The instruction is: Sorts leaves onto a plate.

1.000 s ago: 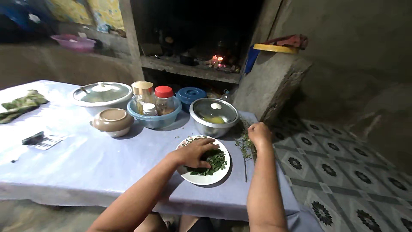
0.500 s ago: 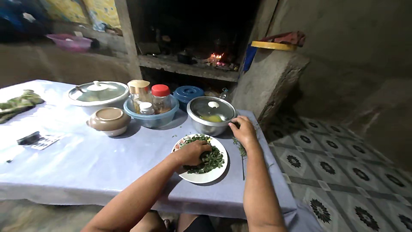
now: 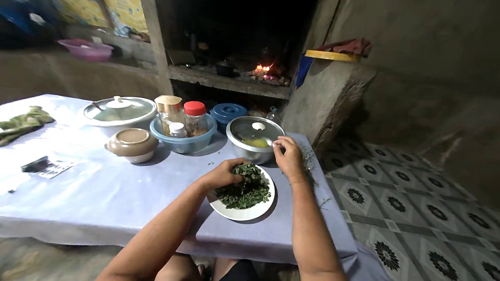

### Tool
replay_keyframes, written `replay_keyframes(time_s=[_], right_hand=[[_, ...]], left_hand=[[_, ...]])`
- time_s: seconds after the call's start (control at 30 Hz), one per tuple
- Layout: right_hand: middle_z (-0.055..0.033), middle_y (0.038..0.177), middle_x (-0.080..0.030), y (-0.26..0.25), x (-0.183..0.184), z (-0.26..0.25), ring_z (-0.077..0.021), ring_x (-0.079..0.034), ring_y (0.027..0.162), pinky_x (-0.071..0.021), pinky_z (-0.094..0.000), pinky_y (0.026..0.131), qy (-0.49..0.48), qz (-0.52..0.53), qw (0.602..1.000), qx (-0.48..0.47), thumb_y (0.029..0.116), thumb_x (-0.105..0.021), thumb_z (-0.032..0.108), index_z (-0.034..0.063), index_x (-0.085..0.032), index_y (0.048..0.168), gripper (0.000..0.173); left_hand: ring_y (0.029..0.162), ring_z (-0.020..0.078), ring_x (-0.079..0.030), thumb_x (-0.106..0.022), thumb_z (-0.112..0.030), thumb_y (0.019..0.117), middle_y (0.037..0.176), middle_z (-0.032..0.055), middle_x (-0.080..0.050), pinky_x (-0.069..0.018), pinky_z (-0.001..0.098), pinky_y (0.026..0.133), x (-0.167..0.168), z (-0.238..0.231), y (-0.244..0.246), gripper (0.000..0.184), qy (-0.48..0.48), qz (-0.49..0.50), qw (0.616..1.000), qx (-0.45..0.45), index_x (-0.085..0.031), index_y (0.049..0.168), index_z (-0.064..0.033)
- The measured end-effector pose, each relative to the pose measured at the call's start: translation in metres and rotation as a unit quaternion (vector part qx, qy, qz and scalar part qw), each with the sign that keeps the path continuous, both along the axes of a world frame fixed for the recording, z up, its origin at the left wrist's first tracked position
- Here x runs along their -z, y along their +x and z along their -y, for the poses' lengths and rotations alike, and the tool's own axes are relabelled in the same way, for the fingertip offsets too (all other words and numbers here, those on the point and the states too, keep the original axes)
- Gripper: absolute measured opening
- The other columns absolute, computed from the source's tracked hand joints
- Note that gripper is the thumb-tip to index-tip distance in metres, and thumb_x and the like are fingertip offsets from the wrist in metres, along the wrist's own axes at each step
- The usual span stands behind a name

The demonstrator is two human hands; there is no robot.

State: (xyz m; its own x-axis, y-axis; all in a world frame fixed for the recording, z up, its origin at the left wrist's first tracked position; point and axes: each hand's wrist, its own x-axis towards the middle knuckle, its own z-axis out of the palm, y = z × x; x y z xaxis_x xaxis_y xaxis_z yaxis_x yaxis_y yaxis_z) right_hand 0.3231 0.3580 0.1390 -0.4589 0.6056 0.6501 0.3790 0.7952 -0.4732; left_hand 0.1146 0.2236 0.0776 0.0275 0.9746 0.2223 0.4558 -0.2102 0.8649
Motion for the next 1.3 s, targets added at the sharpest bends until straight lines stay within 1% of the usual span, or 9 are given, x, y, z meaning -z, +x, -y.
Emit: replay_keyframes(time_s=[0.13,0.33,0.53,0.63,0.8,0.9,1.1,1.23,1.3], right_hand=[[-0.0176,0.129,-0.066,-0.003,0.003,0.0,-0.0286,-0.065,0.116,-0.0544,-0.046,0.099,0.001,0.013,1.0,-0.014,0.1002,-0.065,0.017,0.0011,-0.074,0.106,0.019],[-0.0147,0.127,-0.067,-0.003,0.003,0.004,-0.0236,-0.068,0.107,-0.0572,-0.0419,0.094,-0.024,0.019,0.998,-0.05,0.1002,-0.066,0.017,0.0023,-0.074,0.105,0.018],[-0.0147,0.126,-0.068,-0.004,0.004,0.007,-0.0226,-0.069,0.105,-0.0577,-0.0398,0.092,-0.019,0.012,0.998,-0.059,0.0995,-0.067,0.016,0.0016,-0.074,0.103,0.017],[-0.0144,0.125,-0.068,-0.004,0.005,0.007,-0.0219,-0.069,0.106,-0.058,-0.0393,0.092,-0.014,0.014,0.998,-0.059,0.0996,-0.067,0.016,0.0021,-0.075,0.103,0.016],[-0.0141,0.125,-0.068,-0.001,0.002,0.007,-0.0219,-0.069,0.106,-0.058,-0.0392,0.093,-0.026,0.033,0.997,-0.061,0.0992,-0.068,0.016,0.0029,-0.075,0.103,0.016],[-0.0135,0.121,-0.069,0.003,-0.004,0.007,-0.0234,-0.069,0.103,-0.0583,-0.0431,0.092,-0.055,0.089,0.992,-0.073,0.0985,-0.069,0.017,0.0032,-0.075,0.105,0.017],[-0.0108,0.094,-0.073,0.012,-0.009,0.01,-0.0218,-0.07,0.085,-0.0583,-0.0465,0.084,-0.144,0.242,0.948,-0.147,0.1005,-0.066,0.021,0.0053,-0.074,0.101,0.018],[-0.0141,0.101,-0.071,0.011,-0.01,0.014,-0.0232,-0.068,0.088,-0.0552,-0.0462,0.087,-0.17,0.397,0.886,-0.17,0.1023,-0.062,0.022,0.0035,-0.072,0.112,0.023],[-0.0182,0.101,-0.069,0.008,-0.009,0.017,-0.0304,-0.065,0.091,-0.0517,-0.0541,0.089,-0.167,0.457,0.859,-0.161,0.0993,-0.068,0.025,0.0022,-0.07,0.119,0.031]], left_hand=[[0.105,0.0164,-0.067,-0.068,-0.01,0.0881,0.117,0.0055,-0.069,-0.0579,0.0398,0.091,0.0,0.003,-0.006,0.035,-0.001,0.114,0.993,0.039,-0.065,0.123,-0.0134],[0.105,0.0162,-0.067,-0.066,-0.012,0.0902,0.117,0.0056,-0.069,-0.0575,0.0388,0.092,0.0,0.004,-0.003,0.033,-0.017,0.147,0.987,0.057,-0.065,0.123,-0.014],[0.108,0.0137,-0.066,-0.063,-0.02,0.0958,0.12,0.0026,-0.069,-0.0558,0.0377,0.095,0.0,0.003,-0.007,0.03,-0.003,0.098,0.994,0.04,-0.065,0.125,-0.0142],[0.114,0.0139,-0.065,-0.065,-0.013,0.0955,0.127,0.0013,-0.068,-0.0547,0.0393,0.099,-0.001,0.004,-0.012,0.031,0.008,0.061,0.998,0.017,-0.066,0.126,-0.015],[0.113,0.0144,-0.065,-0.067,-0.004,0.0931,0.129,0.0013,-0.067,-0.0552,0.0396,0.098,-0.004,0.006,-0.016,0.031,0.015,0.027,1.0,-0.004,-0.066,0.123,-0.0139],[0.115,0.0139,-0.065,-0.068,-0.008,0.0955,0.13,0.0016,-0.066,-0.054,0.0401,0.1,-0.006,0.005,-0.017,0.028,0.005,-0.008,1.0,-0.006,-0.066,0.123,-0.0129],[0.109,0.0128,-0.066,-0.066,-0.014,0.0993,0.121,0.0049,-0.069,-0.0546,0.0365,0.098,-0.007,0.006,-0.015,0.028,-0.012,0.008,1.0,0.014,-0.065,0.127,-0.01],[0.111,0.0165,-0.066,-0.059,-0.019,0.1014,0.122,0.0079,-0.069,-0.0535,0.0369,0.098,-0.009,0.01,-0.017,0.031,0.014,0.069,0.997,0.026,-0.063,0.13,-0.0079],[0.111,0.0176,-0.066,-0.058,-0.023,0.1019,0.123,0.0085,-0.069,-0.0538,0.0382,0.098,-0.009,0.01,-0.019,0.033,0.025,0.084,0.996,0.021,-0.063,0.131,-0.008]])
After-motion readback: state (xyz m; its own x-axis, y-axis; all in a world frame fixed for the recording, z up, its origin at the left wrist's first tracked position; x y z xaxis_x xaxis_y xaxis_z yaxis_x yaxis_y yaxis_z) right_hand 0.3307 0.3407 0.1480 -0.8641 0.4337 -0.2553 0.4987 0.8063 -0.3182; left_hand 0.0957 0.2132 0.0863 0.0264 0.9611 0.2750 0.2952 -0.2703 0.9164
